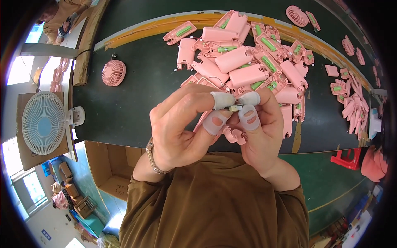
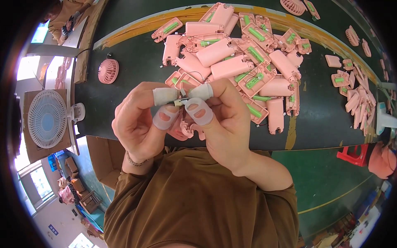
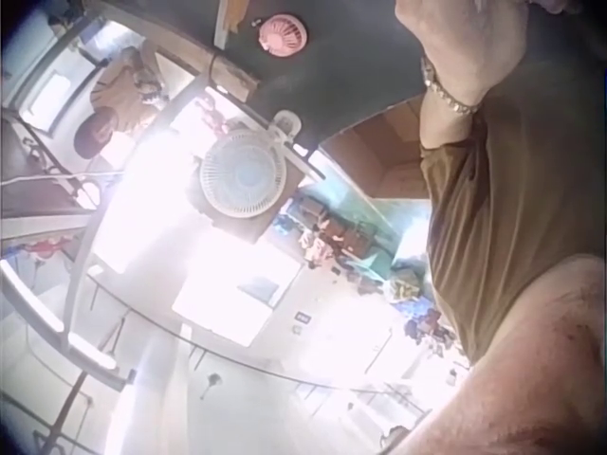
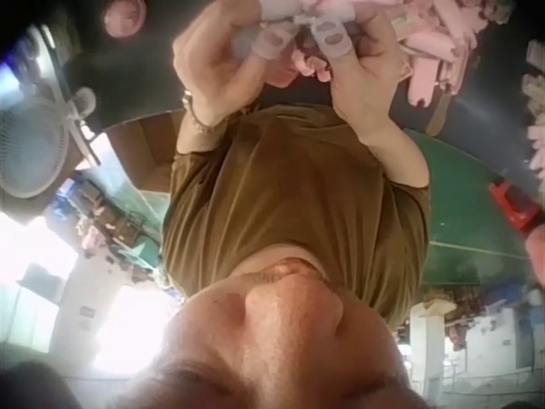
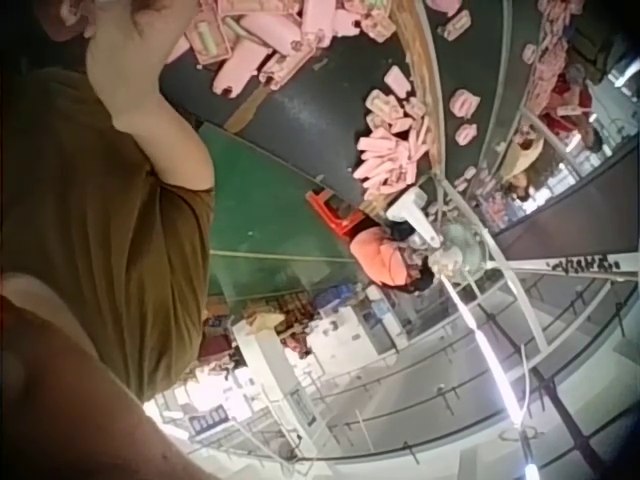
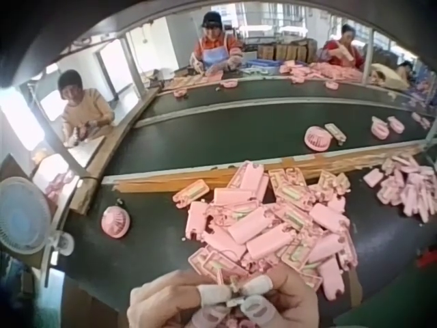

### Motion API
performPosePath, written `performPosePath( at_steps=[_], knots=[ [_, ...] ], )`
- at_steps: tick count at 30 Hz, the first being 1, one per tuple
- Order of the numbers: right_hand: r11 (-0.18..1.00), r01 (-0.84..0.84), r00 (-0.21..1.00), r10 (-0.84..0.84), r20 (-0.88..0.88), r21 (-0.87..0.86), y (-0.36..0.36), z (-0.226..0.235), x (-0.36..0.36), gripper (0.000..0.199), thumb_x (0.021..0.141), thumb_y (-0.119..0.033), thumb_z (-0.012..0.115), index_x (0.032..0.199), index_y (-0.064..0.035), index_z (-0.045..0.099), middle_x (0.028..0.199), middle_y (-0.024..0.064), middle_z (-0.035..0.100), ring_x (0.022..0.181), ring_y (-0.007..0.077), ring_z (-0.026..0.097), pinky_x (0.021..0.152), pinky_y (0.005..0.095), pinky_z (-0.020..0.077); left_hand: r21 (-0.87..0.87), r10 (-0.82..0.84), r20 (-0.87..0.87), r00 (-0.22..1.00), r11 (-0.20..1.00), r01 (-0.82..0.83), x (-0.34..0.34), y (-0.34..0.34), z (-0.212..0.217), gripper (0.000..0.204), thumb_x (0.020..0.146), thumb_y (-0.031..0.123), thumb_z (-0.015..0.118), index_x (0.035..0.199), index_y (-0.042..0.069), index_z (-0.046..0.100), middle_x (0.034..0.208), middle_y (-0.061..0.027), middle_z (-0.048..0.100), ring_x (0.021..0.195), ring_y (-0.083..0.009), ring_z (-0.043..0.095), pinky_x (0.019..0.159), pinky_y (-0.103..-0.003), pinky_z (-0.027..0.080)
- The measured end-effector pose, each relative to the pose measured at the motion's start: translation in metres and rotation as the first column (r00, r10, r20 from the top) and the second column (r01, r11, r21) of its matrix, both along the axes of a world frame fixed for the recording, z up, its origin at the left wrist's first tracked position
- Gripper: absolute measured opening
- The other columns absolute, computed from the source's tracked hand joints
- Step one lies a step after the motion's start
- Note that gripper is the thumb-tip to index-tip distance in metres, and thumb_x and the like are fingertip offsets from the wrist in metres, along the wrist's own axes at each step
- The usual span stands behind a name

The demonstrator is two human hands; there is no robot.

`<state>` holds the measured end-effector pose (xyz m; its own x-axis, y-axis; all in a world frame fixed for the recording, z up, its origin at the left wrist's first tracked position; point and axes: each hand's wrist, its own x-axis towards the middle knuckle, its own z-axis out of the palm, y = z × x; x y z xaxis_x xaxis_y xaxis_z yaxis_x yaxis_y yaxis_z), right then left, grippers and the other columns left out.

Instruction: The person assembles portable fans by connecting circuit boards and wires to the casing components by hand, then arranges the fan parts on the conveyor table.

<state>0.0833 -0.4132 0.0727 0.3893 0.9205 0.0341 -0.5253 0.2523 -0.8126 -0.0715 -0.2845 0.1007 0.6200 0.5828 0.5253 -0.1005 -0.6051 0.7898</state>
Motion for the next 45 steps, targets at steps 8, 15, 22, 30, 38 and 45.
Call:
performPosePath(
  at_steps=[8,15,22,30,38,45],
  knots=[
    [0.99,0.131,0.949,-0.142,0.28,0.057,-0.005,0.003,0.003,0.024,0.118,-0.013,0.077,0.134,0.0017,0.067,0.109,0.0046,0.074,0.086,0.0052,0.067,0.071,0.0226,0.0543,-0.018,-0.003,0.006,1.0,1.0,0.003,0.002,-0.006,0.003,0.02,0.103,-0.004,0.083,0.12,-0.011,0.076,0.114,-0.02,0.081,0.101,-0.0255,0.076,0.092,-0.037,0.06],
    [0.997,0.074,0.987,-0.074,0.144,0.003,-0.007,0.001,0.002,0.019,0.121,-0.016,0.073,0.131,-0.0011,0.065,0.11,0.0027,0.073,0.088,0.0026,0.062,0.073,0.0209,0.0496,0.076,0.007,-0.011,1.0,0.997,-0.006,0.004,-0.008,0.001,0.021,0.105,-0.002,0.082,0.123,-0.01,0.075,0.115,-0.0207,0.08,0.1,-0.0255,0.075,0.092,-0.037,0.06],
    [0.994,0.105,0.978,-0.11,0.176,0.037,-0.004,0.007,0.004,0.016,0.121,-0.012,0.071,0.13,-0.0006,0.065,0.11,0.0026,0.072,0.089,0.0048,0.066,0.076,0.0229,0.0553,0.351,0.145,0.027,0.989,0.925,-0.146,0.012,-0.009,-0.007,0.047,0.081,-0.008,0.089,0.126,0.004,0.084,0.118,-0.0183,0.075,0.089,-0.0298,0.079,0.071,-0.037,0.066],
    [0.997,0.067,0.98,-0.062,0.19,-0.023,-0.005,0.007,0.02,0.013,0.122,-0.012,0.069,0.127,-0.0001,0.065,0.106,0.0039,0.072,0.086,0.0059,0.067,0.074,0.0241,0.0574,0.42,0.236,-0.053,0.97,0.887,-0.192,0.018,-0.005,-0.009,0.05,0.08,-0.007,0.089,0.128,0.007,0.088,0.114,-0.0143,0.073,0.086,-0.025,0.077,0.067,-0.035,0.065],
    [0.989,0.028,0.939,0.024,0.343,-0.146,-0.006,0.019,0.026,0.016,0.116,-0.005,0.075,0.131,0.0008,0.073,0.104,0.0047,0.079,0.08,0.007,0.07,0.068,0.0229,0.0556,0.388,0.227,-0.102,0.969,0.906,-0.171,0.013,0.0,-0.006,0.037,0.083,-0.003,0.093,0.118,0.006,0.085,0.107,-0.0106,0.072,0.081,-0.0249,0.077,0.063,-0.037,0.063],
    [1.0,0.007,0.912,-0.018,0.409,0.028,-0.007,0.019,0.036,0.018,0.116,-0.002,0.074,0.132,0.0037,0.075,0.121,0.0102,0.083,0.088,0.0081,0.074,0.069,0.0235,0.0583,0.04,0.124,-0.075,0.989,0.992,-0.121,0.014,-0.001,0.0,0.03,0.092,-0.011,0.085,0.12,0.0,0.081,0.105,-0.0135,0.078,0.086,-0.0285,0.079,0.076,-0.038,0.065]
  ],
)
